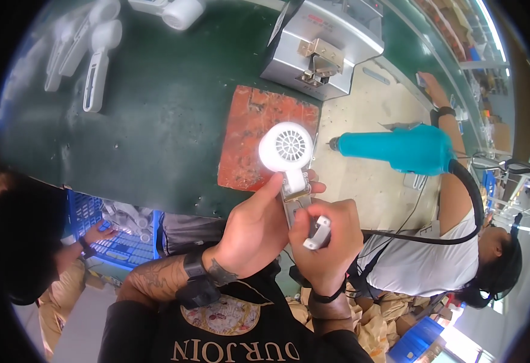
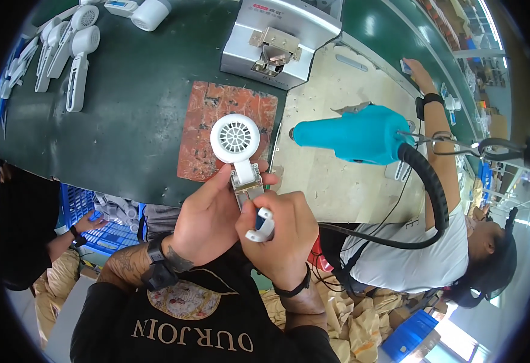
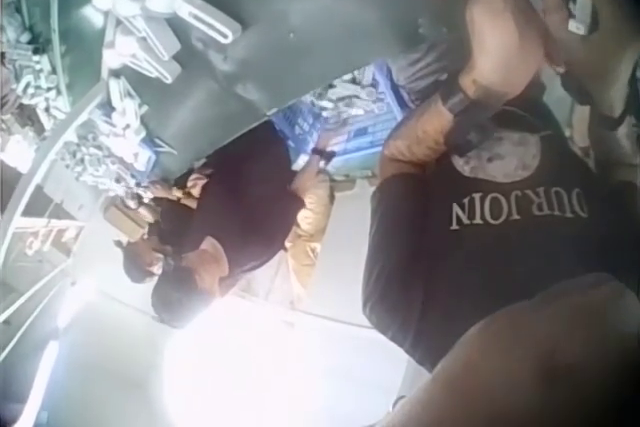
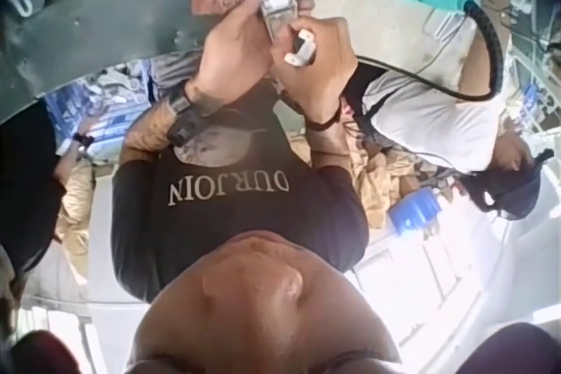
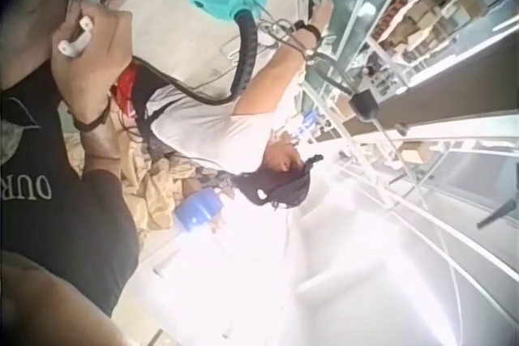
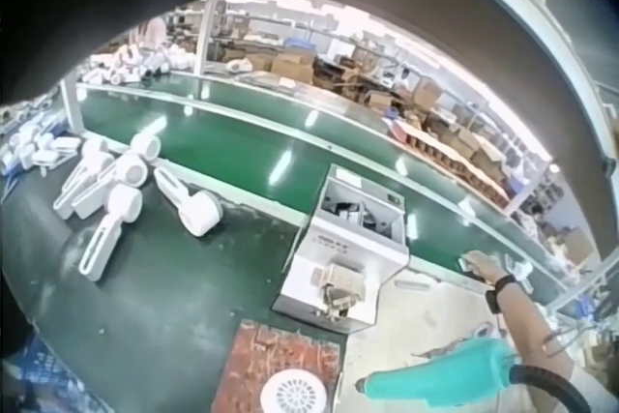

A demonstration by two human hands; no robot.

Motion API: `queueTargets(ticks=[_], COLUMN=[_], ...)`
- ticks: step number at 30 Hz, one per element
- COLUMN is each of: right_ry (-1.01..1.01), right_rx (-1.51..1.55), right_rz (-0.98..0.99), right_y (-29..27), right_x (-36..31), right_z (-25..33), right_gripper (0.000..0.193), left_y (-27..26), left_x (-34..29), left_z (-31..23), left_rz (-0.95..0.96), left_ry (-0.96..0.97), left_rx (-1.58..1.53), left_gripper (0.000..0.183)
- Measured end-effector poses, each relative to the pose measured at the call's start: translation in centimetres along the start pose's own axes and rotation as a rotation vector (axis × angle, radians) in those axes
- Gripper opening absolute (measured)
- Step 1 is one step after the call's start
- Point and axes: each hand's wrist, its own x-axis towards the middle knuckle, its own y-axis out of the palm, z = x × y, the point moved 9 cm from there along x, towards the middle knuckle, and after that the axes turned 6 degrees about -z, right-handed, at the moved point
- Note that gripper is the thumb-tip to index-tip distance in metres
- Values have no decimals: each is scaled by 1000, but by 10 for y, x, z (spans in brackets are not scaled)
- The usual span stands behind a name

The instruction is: The person picks up a fan, places it on a red block, and uses a power screwdriver to drive a screw into the handle. They then fold the fan, press the handle components together by hand, and set it aside before repeating the process.

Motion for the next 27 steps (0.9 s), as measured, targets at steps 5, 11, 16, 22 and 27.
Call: queueTargets(ticks=[5, 11, 16, 22, 27], right_ry=[168, 183, 250, 433, 239], right_rx=[108, 122, 232, 634, 424], right_rz=[75, 104, 161, 48, 49], right_y=[4, 7, 2, -6, -8], right_x=[-1, 0, -4, -13, -10], right_z=[-20, -24, -35, -44, -28], right_gripper=[14, 12, 26, 62, 62], left_y=[3, 2, 3, 2, -1], left_x=[0, -1, -1, -1, 1], left_z=[0, -2, -4, -1, 0], left_rz=[19, 49, 30, 23, 2], left_ry=[0, 55, 96, 78, 84], left_rx=[22, 166, 239, 258, 156], left_gripper=[49, 47, 52, 51, 54])
